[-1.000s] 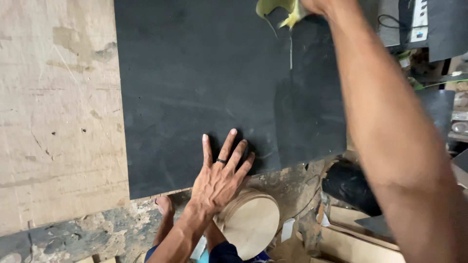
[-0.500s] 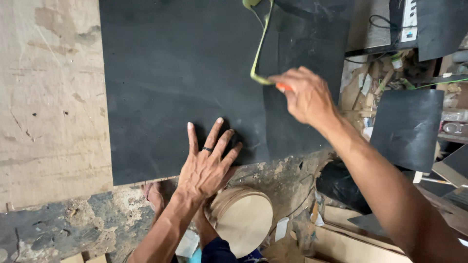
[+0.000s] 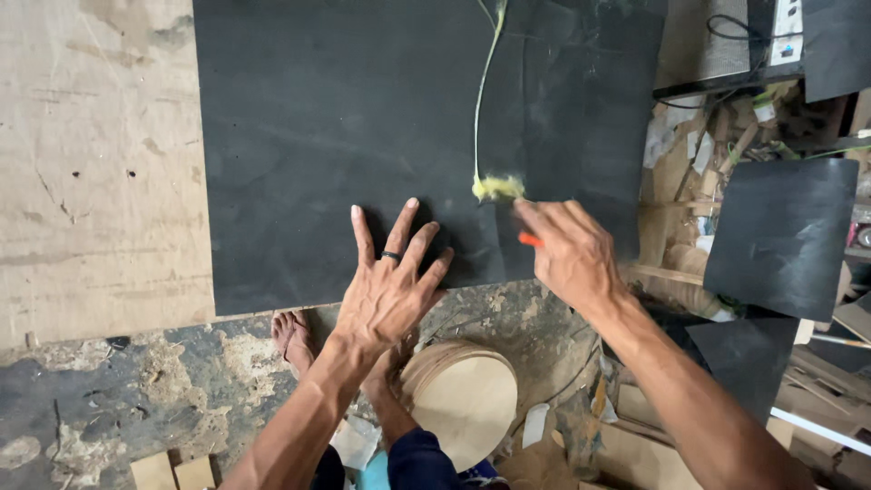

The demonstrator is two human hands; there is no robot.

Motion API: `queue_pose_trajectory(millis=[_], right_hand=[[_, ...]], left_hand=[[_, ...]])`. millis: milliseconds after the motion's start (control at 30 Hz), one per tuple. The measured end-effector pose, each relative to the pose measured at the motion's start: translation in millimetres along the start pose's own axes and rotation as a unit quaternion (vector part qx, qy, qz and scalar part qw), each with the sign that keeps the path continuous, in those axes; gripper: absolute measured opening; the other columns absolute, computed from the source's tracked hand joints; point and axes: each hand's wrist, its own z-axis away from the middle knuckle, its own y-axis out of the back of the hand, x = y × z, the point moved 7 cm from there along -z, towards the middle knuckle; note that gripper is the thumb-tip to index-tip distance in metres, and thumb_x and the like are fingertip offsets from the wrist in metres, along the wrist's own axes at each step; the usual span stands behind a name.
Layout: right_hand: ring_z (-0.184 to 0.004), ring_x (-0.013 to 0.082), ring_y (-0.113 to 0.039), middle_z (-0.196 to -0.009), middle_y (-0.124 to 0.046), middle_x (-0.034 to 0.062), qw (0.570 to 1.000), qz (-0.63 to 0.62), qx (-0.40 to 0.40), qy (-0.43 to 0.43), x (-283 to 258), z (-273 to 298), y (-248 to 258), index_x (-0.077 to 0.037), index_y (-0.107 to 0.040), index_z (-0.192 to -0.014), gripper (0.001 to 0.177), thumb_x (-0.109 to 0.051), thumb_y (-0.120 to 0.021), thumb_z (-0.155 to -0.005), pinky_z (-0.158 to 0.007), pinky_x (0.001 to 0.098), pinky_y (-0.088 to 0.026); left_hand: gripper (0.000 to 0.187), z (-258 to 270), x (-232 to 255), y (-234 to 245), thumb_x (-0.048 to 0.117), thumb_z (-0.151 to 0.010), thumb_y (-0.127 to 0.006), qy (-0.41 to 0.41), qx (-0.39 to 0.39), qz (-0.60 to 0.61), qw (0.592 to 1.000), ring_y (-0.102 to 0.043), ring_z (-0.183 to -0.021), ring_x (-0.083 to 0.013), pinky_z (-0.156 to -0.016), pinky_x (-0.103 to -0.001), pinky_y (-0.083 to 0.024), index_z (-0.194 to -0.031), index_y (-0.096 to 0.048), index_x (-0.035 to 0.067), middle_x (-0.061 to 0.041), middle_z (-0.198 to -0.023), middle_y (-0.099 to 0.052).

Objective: The person applies yellow adhesive onto black sheets using a scraper and a small brush, spreading the liquid across different sections of the material.

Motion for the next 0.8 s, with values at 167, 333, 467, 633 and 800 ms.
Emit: queue_pose_trajectory(millis=[167,333,467,633,800], right_hand=[[-0.064,0.0346,-0.057,-0.072,-0.062,0.0209,0.91,-0.092,-0.048,-0.401,41,2,-7,0.005,-0.068,-0.087,0.023,-0.015,-0.057,-0.085,-0.055,0.0448,-0.04],[-0.09,0.0433,-0.065,-0.079,-0.067,0.0224,0.86,-0.067,-0.07,-0.5,50,-23,-12,-0.003,-0.071,-0.084,0.032,-0.031,-0.057,-0.078,-0.075,0.057,-0.047],[-0.091,0.0453,-0.063,-0.081,-0.065,0.0246,0.928,-0.091,-0.037,-0.359,21,-72,-4,-0.003,-0.068,-0.088,0.025,-0.025,-0.058,-0.081,-0.079,0.056,-0.046],[-0.089,0.0322,-0.061,-0.093,-0.064,0.0076,0.994,-0.088,-0.051,-0.027,-3,-72,5,-0.018,-0.067,-0.114,0.038,-0.003,-0.051,-0.083,-0.084,0.0392,-0.047],[-0.095,0.0291,-0.058,-0.104,-0.067,0.0115,0.986,-0.1,-0.129,0.021,-9,-18,-5,-0.009,-0.067,-0.121,0.044,0.0,-0.044,-0.086,-0.083,0.0385,-0.05]], left_hand=[[0.056,2,-3,1,0.03,-0.066,-0.08,-0.003,0.026,0.006,1.0,-0.025,-0.142,-0.0398,-0.102,-0.085,-0.01,-0.116,-0.06,0.015,-0.015,-0.133,-0.048],[0.054,3,-4,0,0.029,-0.067,-0.08,-0.006,0.026,0.016,1.0,-0.025,-0.142,-0.0396,-0.102,-0.086,-0.01,-0.115,-0.059,0.014,-0.015,-0.133,-0.048],[0.052,2,-5,-4,0.031,-0.07,-0.078,0.001,0.019,0.017,1.0,-0.025,-0.143,-0.0378,-0.104,-0.084,-0.008,-0.115,-0.058,0.016,-0.013,-0.135,-0.047],[0.06,3,-5,1,0.035,-0.065,-0.081,0.002,0.034,0.0,0.999,-0.029,-0.141,-0.0372,-0.106,-0.082,-0.009,-0.115,-0.058,0.011,-0.014,-0.133,-0.05],[0.062,2,-3,2,0.036,-0.066,-0.081,0.003,0.034,-0.016,0.999,-0.03,-0.141,-0.0374,-0.106,-0.081,-0.01,-0.117,-0.059,0.009,-0.014,-0.133,-0.051]])
